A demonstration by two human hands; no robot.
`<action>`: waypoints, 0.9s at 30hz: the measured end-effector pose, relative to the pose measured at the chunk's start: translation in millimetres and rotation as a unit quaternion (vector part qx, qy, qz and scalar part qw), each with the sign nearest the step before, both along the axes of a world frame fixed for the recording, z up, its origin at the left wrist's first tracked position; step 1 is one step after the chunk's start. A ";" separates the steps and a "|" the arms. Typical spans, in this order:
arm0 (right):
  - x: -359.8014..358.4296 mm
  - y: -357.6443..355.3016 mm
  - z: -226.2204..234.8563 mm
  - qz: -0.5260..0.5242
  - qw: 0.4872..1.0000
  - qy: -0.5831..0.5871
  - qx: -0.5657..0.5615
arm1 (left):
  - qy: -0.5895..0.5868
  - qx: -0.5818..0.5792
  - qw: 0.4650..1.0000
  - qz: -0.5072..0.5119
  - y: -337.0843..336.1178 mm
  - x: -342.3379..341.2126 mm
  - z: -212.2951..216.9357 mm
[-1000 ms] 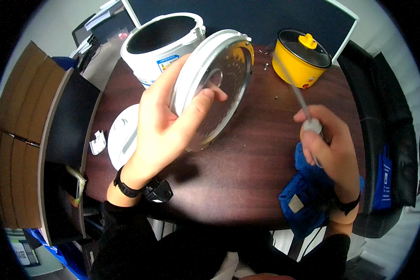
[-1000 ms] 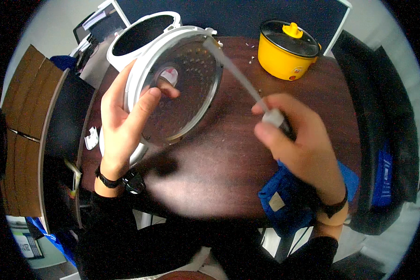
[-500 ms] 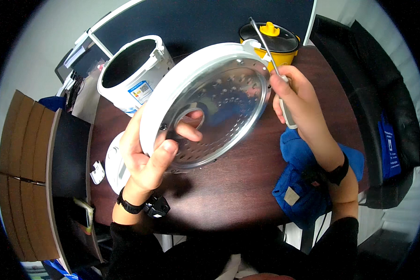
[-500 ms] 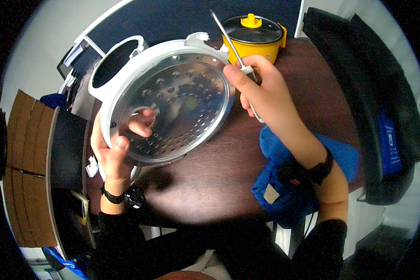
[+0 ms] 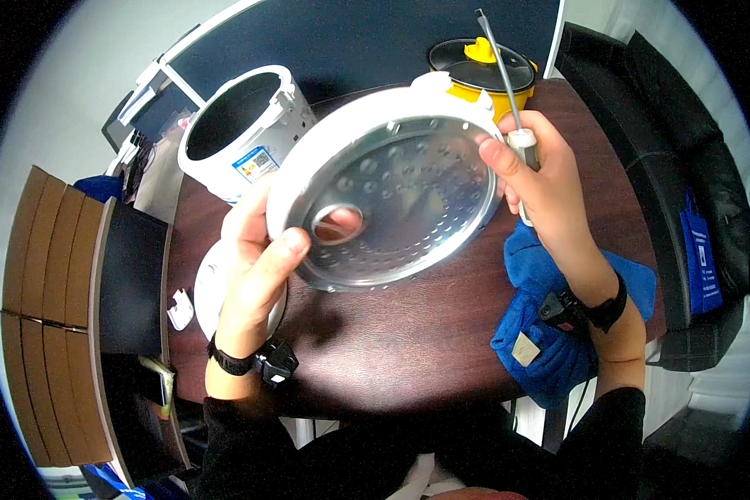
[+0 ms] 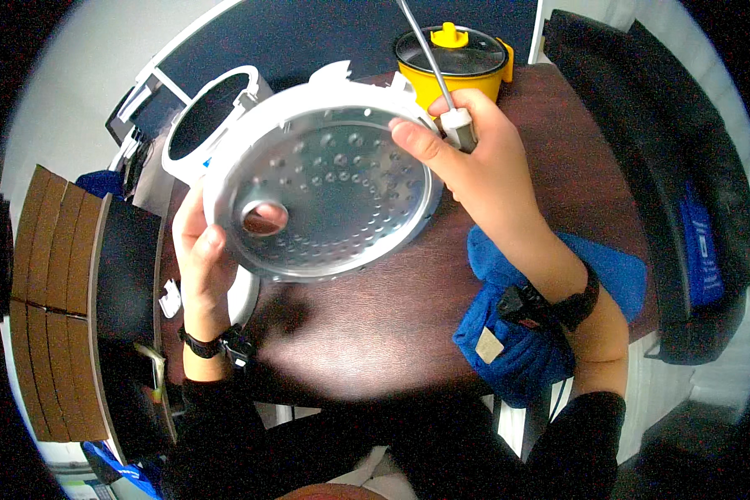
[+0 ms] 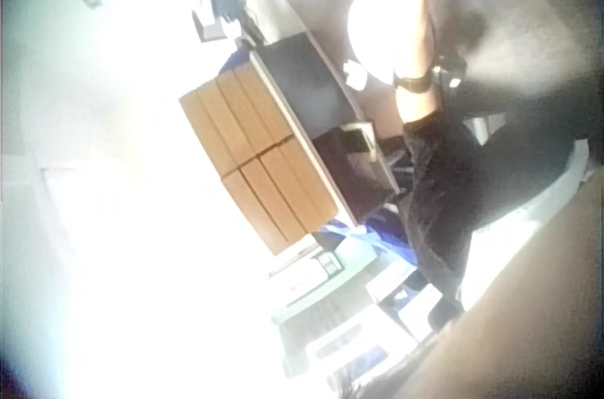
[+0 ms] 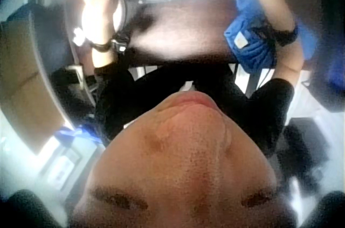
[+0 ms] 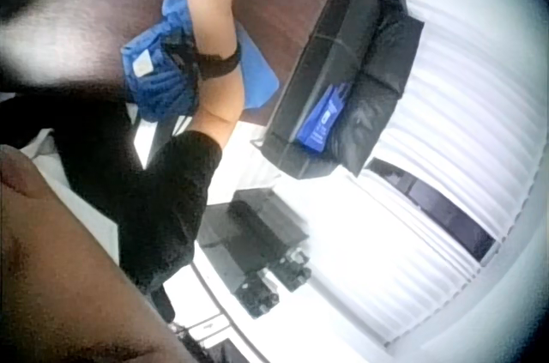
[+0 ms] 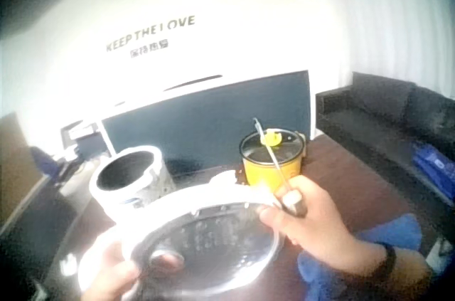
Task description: The person uses a screwdriver to pry apart a white plastic rim from a perforated metal plate. After separating the components, they place the metal plate on the table and then fit the white rim onto a white plastic lid, pressing the edges to secure the assembly.
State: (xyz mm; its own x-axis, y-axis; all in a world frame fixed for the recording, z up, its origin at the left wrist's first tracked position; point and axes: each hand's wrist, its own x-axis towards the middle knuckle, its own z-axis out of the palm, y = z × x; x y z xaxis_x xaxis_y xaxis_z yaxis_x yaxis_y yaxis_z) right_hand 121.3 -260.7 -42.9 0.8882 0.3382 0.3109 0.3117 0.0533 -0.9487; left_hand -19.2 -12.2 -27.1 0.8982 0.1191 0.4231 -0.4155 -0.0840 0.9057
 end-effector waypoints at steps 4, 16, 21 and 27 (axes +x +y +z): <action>-10.9 1.7 -0.5 -0.059 0.993 -0.084 -0.055 | 0.051 0.032 0.998 0.018 -10.3 3.6 9.0; -24.9 1.4 -3.4 -0.086 0.954 -0.241 -0.159 | 0.004 0.243 0.963 0.111 -11.5 1.0 3.9; -23.7 1.7 -10.4 -0.087 0.952 -0.254 -0.148 | -0.004 0.280 0.950 0.136 -13.2 2.7 2.5; -29.2 3.7 -6.8 -0.067 0.954 -0.233 -0.174 | -0.031 0.293 0.949 0.115 -14.9 4.3 2.4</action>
